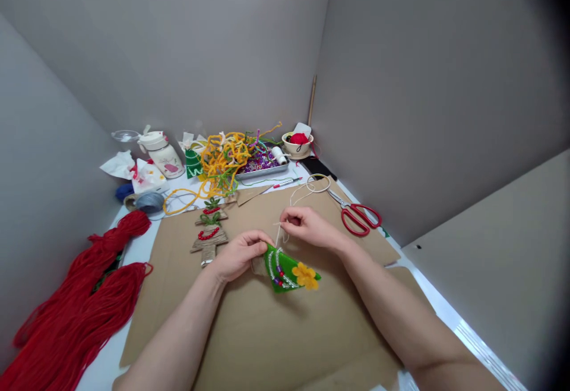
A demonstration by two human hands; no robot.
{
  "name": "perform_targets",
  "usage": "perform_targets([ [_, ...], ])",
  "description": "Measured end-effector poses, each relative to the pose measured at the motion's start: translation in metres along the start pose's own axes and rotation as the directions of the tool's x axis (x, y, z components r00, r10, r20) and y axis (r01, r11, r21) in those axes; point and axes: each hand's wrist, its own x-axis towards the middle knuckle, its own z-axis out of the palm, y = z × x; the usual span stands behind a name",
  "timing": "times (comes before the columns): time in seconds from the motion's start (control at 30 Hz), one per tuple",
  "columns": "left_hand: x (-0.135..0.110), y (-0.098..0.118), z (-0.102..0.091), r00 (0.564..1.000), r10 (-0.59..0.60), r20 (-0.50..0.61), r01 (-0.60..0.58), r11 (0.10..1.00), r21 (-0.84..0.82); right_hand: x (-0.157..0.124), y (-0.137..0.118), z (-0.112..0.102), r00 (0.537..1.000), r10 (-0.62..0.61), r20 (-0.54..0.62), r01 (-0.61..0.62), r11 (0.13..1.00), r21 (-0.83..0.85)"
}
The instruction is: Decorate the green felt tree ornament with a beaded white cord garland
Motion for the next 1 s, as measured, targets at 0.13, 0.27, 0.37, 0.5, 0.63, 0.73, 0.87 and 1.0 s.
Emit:
perform_targets([
  [0.13, -0.004, 0.015, 0.004, 0.999, 0.046, 0.024, -0.05, 0.979, 0.2, 0.009, -0.014, -0.01, 0.994, -0.112, -0.005, 0.11, 0.983, -0.148],
  [0.27, -0.011, 0.043, 0.009, 0.994, 0.1, 0.048, -0.111, 0.916, 0.386, 0.021, -0.036, -0.028, 0.958, -0.285, 0.036, 0.279, 0.893, -0.354],
  [0.37, -0.013, 0.058, 0.008, 0.972, 0.234, 0.027, -0.214, 0.829, 0.517, 0.027, -0.057, -0.041, 0.93, -0.367, 0.033, 0.328, 0.784, -0.527],
  [0.5, -0.01, 0.052, 0.0, 0.898, 0.439, 0.021, -0.337, 0.656, 0.676, 0.025, -0.079, -0.048, 0.911, -0.407, 0.069, 0.329, 0.616, -0.716],
  [0.63, -0.008, 0.02, -0.007, 0.859, 0.512, 0.021, -0.338, 0.536, 0.774, 0.01, -0.08, -0.036, 0.911, -0.38, 0.157, 0.353, 0.527, -0.773],
  [0.73, -0.01, -0.003, -0.007, 0.857, 0.512, 0.058, -0.341, 0.479, 0.809, -0.008, -0.072, -0.019, 0.927, -0.311, 0.21, 0.355, 0.544, -0.76],
  [0.87, -0.019, -0.017, -0.006, 0.866, 0.49, 0.098, -0.337, 0.429, 0.838, -0.036, -0.063, 0.004, 0.943, -0.242, 0.229, 0.331, 0.602, -0.726],
  [1.0, -0.034, -0.017, 0.001, 0.878, 0.474, 0.065, -0.311, 0.463, 0.83, -0.058, -0.055, 0.025, 0.963, -0.177, 0.203, 0.269, 0.646, -0.714],
])
